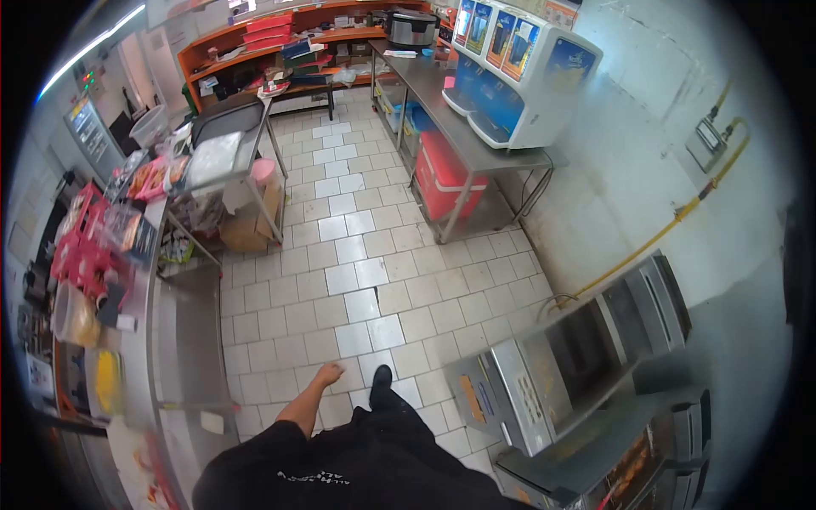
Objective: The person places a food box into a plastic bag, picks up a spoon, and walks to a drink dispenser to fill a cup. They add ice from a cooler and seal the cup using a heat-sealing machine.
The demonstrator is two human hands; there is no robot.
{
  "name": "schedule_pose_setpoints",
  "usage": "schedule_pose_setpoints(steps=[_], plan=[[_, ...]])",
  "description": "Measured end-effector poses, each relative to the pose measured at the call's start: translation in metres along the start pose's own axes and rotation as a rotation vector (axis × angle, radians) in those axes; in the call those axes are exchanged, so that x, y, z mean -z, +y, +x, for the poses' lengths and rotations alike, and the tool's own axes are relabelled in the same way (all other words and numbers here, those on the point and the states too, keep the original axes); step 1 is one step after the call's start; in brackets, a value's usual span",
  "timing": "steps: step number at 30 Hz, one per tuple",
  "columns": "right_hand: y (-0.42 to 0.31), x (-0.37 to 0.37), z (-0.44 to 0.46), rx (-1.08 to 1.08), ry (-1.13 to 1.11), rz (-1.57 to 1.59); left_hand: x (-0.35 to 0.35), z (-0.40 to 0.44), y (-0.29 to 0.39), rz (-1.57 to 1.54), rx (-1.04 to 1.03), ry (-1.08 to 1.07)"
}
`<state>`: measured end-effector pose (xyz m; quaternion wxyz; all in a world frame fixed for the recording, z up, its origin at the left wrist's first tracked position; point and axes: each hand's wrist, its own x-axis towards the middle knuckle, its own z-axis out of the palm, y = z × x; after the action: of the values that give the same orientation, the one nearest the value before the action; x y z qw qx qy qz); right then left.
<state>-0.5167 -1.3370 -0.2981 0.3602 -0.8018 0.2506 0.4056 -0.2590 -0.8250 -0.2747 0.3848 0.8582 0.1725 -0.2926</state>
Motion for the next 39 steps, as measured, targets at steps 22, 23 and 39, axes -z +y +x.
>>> schedule_pose_setpoints(steps=[22,23,39], plan=[[-0.895,0.257,0.323,0.639,0.179,0.339,0.308,0.373,0.005,0.257,-0.156,-0.262],[-0.907,0.258,0.319,0.610,0.155,0.431,0.344,0.413,0.060,-0.232,0.204,-0.126],[-1.256,0.644,0.213,1.295,1.468,0.223,0.647,0.775,0.446,-0.298,-0.140,-0.159]])
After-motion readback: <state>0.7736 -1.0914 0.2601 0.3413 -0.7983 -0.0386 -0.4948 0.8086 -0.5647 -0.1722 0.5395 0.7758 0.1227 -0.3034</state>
